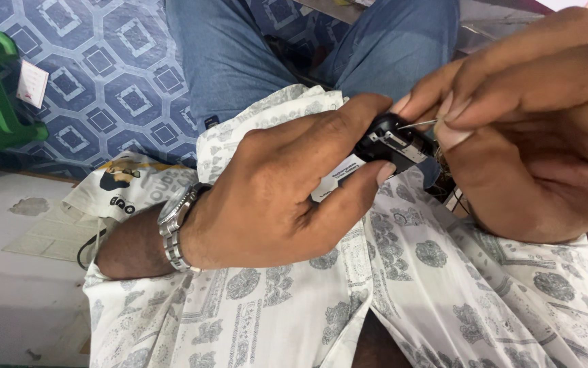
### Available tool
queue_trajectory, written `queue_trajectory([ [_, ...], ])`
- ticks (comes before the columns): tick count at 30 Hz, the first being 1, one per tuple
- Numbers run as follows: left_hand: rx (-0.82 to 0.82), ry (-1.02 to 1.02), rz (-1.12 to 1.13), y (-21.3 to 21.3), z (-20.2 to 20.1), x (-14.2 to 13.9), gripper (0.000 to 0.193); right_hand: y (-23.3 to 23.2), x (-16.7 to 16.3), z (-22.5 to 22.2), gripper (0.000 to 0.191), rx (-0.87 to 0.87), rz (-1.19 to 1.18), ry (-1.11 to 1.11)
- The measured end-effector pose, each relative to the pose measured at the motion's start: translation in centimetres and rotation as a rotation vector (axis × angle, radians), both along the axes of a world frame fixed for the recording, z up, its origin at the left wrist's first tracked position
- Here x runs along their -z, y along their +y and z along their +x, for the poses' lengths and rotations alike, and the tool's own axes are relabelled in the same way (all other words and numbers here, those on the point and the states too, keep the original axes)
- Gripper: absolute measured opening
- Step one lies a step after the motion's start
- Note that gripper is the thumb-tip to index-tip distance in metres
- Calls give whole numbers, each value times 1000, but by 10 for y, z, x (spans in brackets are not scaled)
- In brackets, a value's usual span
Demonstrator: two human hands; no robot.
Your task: The person unscrews the back cover of a keypad mobile phone using a screwdriver, pries the cover open, works on the internal battery compartment, then reassembles the phone and presses its keypad buttons to test it. At the end the person plugs a charging cable into a smartphone.
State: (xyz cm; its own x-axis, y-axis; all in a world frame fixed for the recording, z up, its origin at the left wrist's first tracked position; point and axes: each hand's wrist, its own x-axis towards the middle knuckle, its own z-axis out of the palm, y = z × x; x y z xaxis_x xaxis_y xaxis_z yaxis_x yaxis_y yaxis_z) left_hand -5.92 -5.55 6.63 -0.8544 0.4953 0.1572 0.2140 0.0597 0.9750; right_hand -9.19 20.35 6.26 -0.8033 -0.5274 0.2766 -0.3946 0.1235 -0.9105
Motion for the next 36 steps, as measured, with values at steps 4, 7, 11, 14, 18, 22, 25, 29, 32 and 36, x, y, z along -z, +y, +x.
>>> queue_trajectory([
  [4, 6, -5, -10, 0, 0, 1, 41, 2, 2, 5, 17, 27, 53, 90],
  [7, 3, -9, -1, 0, 1, 2, 40, 3, 3, 7, 16, 19, 74, 74],
  [11, 6, -17, 0, 0, 1, 3, 39, 2, 1, 4, 16, -5, 86, 63],
  [14, 10, -19, -10, 0, 1, 2, 39, 3, -1, 4, 18, -40, 88, 30],
  [18, 17, -32, -14, 1, 0, 2, 41, 5, -3, 4, 20, -51, 99, 4],
  [22, 17, -31, -13, 1, 0, 2, 41, 0, -7, 6, 19, -11, 90, -40],
  [25, 12, -3, -10, 0, 1, 1, 40, -9, -8, 15, 18, 112, 59, -99],
  [29, 23, -45, -12, 0, 1, 2, 41, -13, -4, 19, 18, 191, -14, -119],
  [32, 20, -47, -2, 0, 2, 3, 39, -6, -3, 16, 18, 123, 16, -87],
  [36, 18, -38, -4, 0, 2, 3, 39, -2, -5, 16, 18, 83, 91, -65],
])
